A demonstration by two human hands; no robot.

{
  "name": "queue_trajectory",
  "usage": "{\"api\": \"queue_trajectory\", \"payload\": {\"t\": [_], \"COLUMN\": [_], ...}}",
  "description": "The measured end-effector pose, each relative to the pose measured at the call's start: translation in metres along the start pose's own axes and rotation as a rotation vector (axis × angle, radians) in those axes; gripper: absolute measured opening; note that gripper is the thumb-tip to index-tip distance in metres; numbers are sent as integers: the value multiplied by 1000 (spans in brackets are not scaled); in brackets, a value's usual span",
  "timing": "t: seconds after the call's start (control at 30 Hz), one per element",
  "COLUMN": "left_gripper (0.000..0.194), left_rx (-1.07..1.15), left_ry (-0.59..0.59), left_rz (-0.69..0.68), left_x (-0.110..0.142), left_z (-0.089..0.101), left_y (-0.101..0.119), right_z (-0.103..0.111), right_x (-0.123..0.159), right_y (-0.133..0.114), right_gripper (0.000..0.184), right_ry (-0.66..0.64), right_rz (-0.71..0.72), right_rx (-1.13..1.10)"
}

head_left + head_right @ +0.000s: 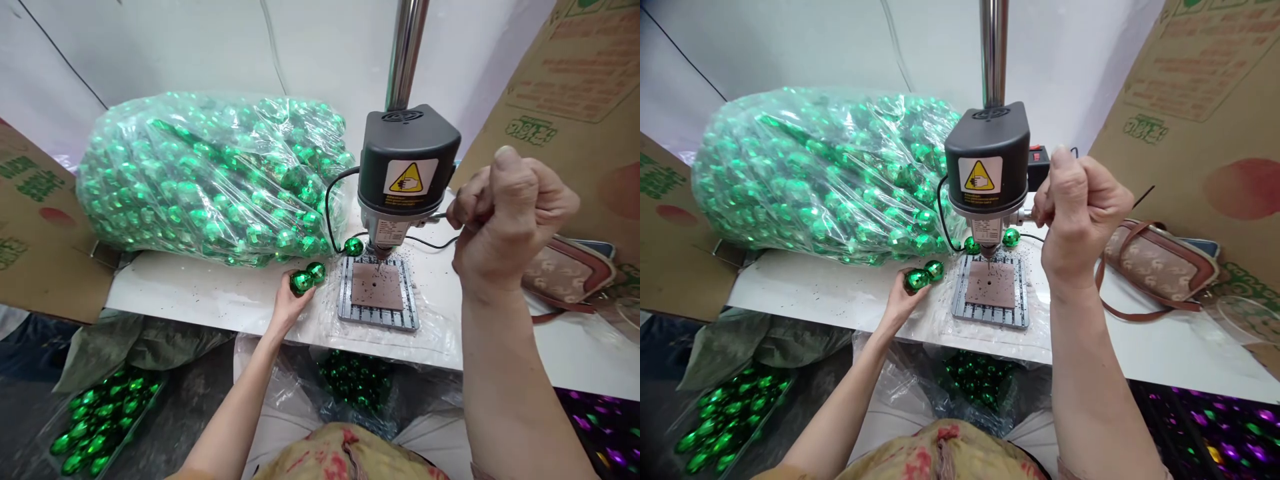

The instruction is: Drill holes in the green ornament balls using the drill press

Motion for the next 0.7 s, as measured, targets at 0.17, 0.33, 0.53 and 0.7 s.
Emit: {"api": "queue_trajectory", "payload": {"t": [0.17, 0.33, 0.53, 0.7], "left_gripper": [60, 63, 73, 76], "left_rx": [229, 256, 462, 910], "left_ry": [90, 137, 102, -94], "left_rz": [18, 6, 4, 213], "left_x": [-15, -23, -14, 0], "left_z": [-32, -44, -38, -40], "left_y": [1, 5, 7, 29], "right_z": [0, 1, 2, 2], "right_x": [0, 0, -1, -2], "right_y": [1, 1, 3, 5], "right_gripper": [46, 46, 46, 46], "right_ry": [-2, -10, -11, -17], "right_rz": [-5, -10, -24, -20], "right_rx": [-12, -34, -58, -51]}}
Point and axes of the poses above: each hand's wrist, its own x-axis away from the middle knuckle, its own z-axis out of the back of the hand, y = z × x, the point moved 5 cm from there along -x, towards the middle knuckle, and after that the axes turned 5 degrees about -y, right-handed, at the moved point
